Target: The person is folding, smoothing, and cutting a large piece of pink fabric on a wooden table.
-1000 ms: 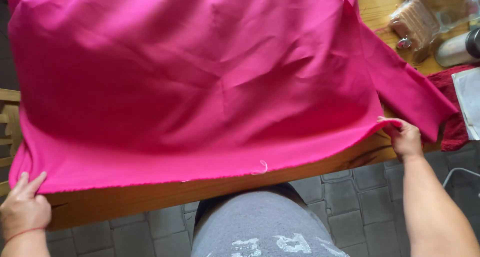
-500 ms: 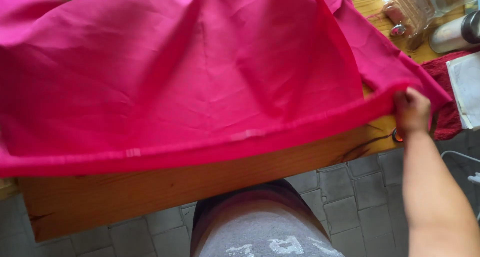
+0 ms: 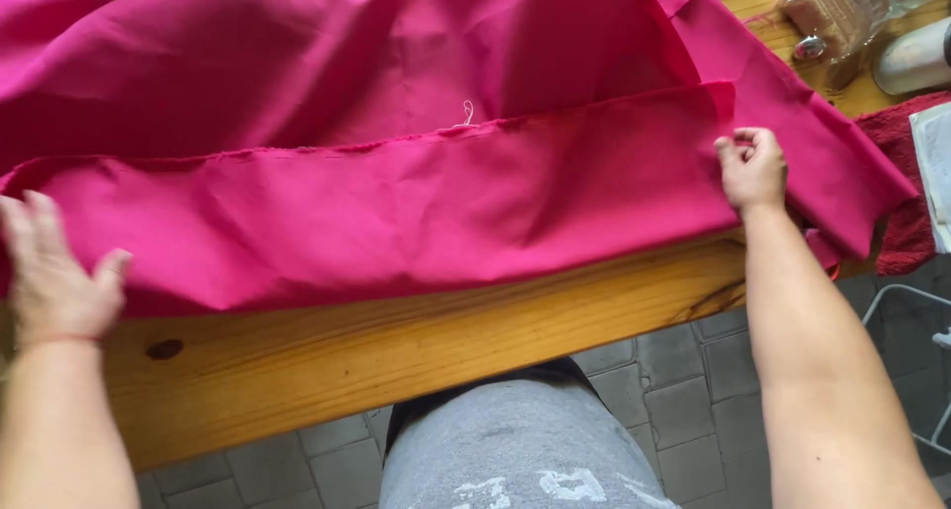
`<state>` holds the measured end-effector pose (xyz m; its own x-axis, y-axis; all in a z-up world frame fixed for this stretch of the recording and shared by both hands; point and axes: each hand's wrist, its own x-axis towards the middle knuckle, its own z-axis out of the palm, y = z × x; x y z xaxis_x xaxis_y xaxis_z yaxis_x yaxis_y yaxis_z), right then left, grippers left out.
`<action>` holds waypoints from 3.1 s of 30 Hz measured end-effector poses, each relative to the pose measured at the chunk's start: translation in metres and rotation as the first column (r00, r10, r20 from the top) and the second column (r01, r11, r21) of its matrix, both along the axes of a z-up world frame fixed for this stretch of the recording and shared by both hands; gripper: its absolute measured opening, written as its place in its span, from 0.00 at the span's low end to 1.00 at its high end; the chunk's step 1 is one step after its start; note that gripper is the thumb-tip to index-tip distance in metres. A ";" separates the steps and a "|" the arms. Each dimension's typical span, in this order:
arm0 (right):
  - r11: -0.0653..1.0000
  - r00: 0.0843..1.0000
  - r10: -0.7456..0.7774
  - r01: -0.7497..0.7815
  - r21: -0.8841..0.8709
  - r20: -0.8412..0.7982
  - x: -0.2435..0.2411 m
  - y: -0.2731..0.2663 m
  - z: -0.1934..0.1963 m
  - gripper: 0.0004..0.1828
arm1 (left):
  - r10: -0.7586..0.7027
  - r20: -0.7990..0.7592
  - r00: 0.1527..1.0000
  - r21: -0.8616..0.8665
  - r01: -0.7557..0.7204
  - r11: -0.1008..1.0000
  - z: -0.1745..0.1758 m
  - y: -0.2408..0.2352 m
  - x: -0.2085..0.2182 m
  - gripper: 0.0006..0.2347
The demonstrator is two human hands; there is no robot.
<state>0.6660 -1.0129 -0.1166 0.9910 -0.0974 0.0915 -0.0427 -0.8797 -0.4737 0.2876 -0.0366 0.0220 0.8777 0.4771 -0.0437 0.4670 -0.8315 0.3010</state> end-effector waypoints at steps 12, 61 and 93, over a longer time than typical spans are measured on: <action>0.751 0.818 0.557 -0.571 -0.332 -0.145 -0.193 0.059 0.055 0.48 | -0.244 -0.160 0.956 0.143 0.267 0.953 -0.094 -0.060 -0.128 0.42; 0.987 0.891 0.107 -0.150 0.063 0.442 0.295 0.306 0.022 0.06 | -0.005 -0.305 0.952 0.063 0.025 0.998 -0.089 0.000 0.282 0.17; 0.866 0.901 0.412 -0.433 -0.251 -0.133 -0.133 0.183 0.013 0.69 | 0.211 -0.115 0.971 0.026 -0.209 0.978 -0.115 -0.114 -0.058 0.65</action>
